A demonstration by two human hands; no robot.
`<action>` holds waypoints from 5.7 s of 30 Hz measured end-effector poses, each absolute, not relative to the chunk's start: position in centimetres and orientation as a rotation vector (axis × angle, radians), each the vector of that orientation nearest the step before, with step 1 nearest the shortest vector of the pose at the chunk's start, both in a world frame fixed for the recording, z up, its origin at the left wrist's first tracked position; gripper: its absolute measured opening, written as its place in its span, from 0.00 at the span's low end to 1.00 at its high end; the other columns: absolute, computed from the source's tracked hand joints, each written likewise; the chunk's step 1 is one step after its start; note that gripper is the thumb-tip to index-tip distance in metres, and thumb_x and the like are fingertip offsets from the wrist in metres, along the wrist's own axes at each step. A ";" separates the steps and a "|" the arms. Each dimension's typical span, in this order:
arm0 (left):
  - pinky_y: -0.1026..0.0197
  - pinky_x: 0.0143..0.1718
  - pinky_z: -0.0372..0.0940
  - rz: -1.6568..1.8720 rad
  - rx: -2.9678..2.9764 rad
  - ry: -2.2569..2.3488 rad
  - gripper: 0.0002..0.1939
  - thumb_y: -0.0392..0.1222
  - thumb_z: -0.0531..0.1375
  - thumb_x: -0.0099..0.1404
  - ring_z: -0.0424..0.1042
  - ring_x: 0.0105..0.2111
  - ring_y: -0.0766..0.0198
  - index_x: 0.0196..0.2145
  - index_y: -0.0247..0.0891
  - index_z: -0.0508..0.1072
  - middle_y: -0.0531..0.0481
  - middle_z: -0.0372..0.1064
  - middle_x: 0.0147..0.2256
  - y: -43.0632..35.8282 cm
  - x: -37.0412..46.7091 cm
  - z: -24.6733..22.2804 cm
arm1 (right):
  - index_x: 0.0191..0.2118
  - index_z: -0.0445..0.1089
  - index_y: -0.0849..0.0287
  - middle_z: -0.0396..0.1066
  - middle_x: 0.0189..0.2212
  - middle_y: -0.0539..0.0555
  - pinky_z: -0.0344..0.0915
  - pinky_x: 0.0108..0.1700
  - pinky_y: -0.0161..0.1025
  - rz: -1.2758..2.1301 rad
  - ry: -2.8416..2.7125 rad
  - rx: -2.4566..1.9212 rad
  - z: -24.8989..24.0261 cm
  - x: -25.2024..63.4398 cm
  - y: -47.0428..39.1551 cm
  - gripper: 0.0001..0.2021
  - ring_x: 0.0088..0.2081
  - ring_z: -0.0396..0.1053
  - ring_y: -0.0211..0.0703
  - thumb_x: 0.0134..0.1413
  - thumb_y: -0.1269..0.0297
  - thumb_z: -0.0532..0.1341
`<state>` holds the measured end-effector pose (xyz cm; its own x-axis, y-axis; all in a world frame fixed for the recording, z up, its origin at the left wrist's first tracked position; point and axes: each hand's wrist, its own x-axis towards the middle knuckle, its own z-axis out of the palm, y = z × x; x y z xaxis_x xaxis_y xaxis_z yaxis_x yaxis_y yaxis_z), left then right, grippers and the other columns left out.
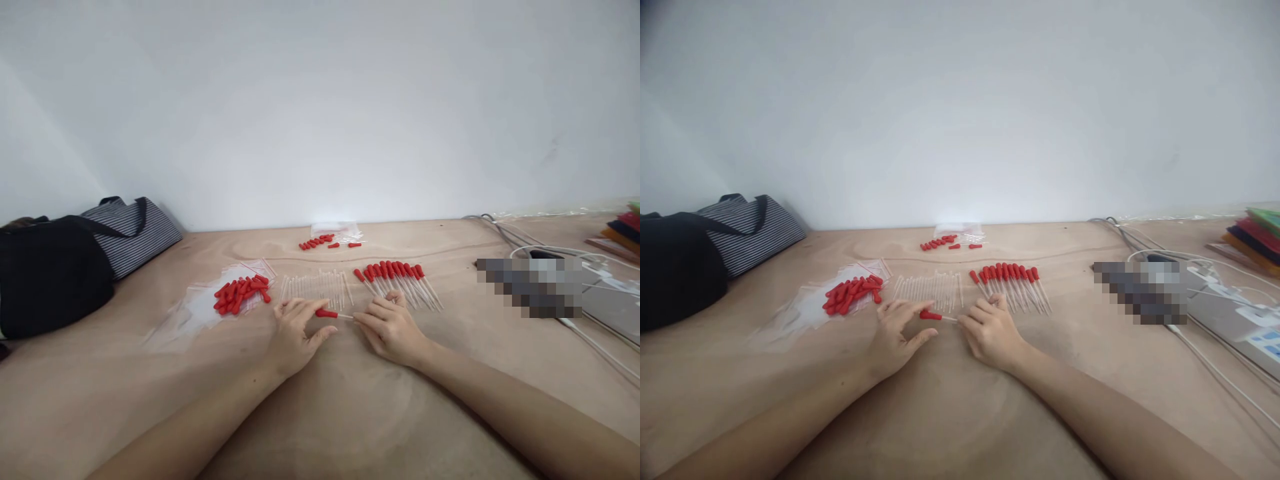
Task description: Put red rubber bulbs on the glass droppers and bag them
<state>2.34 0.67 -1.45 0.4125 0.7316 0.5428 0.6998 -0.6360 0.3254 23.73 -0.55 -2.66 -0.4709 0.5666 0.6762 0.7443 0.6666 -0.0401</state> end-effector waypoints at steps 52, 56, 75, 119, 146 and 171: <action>0.56 0.37 0.54 0.889 2.788 1.496 0.11 0.40 0.51 0.60 0.67 0.34 0.58 0.41 0.37 0.67 0.48 0.70 0.31 2.7 -1.4 -0.5 | 0.36 0.65 0.65 0.70 0.34 0.62 0.46 0.42 0.45 -0.085 -2.134 -1.896 0.5 21.0 4.0 0.11 0.39 0.64 0.49 0.54 0.69 0.48; 0.57 0.36 0.53 0.711 2.842 1.151 0.10 0.37 0.51 0.61 0.66 0.34 0.61 0.35 0.41 0.71 0.50 0.70 0.32 0.7 1.1 -1.0 | 0.33 0.62 0.62 0.70 0.29 0.53 0.46 0.44 0.43 -0.062 -2.227 -1.297 -1.8 23.9 1.0 0.08 0.31 0.65 0.39 0.55 0.72 0.47; 0.57 0.35 0.52 0.868 2.667 1.149 0.04 0.39 0.55 0.60 0.66 0.32 0.62 0.32 0.41 0.70 0.54 0.72 0.29 0.1 3.2 -1.9 | 0.39 0.66 0.58 0.70 0.33 0.51 0.48 0.44 0.42 0.109 -2.172 -1.095 -3.6 23.7 -2.4 0.10 0.34 0.65 0.37 0.56 0.73 0.49; 0.54 0.39 0.54 1.050 2.466 1.061 0.04 0.42 0.59 0.56 0.69 0.26 0.65 0.28 0.41 0.72 0.55 0.72 0.24 -0.9 3.8 -1.8 | 0.35 0.67 0.61 0.64 0.21 0.49 0.48 0.37 0.41 -0.266 -2.301 -0.703 -3.0 23.5 -1.7 0.13 0.22 0.58 0.33 0.51 0.76 0.47; 0.48 0.41 0.49 1.149 2.555 1.859 0.05 0.43 0.58 0.56 0.64 0.39 0.52 0.31 0.43 0.72 0.48 0.70 0.36 4.2 -1.8 -1.3 | 0.32 0.69 0.59 0.72 0.23 0.52 0.47 0.38 0.42 -0.149 -1.709 -1.830 -2.5 27.3 2.6 0.10 0.29 0.67 0.44 0.49 0.64 0.52; 0.50 0.39 0.48 0.569 2.626 2.262 0.11 0.38 0.53 0.58 0.61 0.40 0.53 0.34 0.42 0.75 0.46 0.68 0.37 6.9 -5.2 -0.9 | 0.29 0.71 0.63 0.71 0.33 0.61 0.46 0.43 0.48 0.138 -2.051 -2.138 0.6 19.0 6.5 0.11 0.37 0.66 0.50 0.47 0.66 0.53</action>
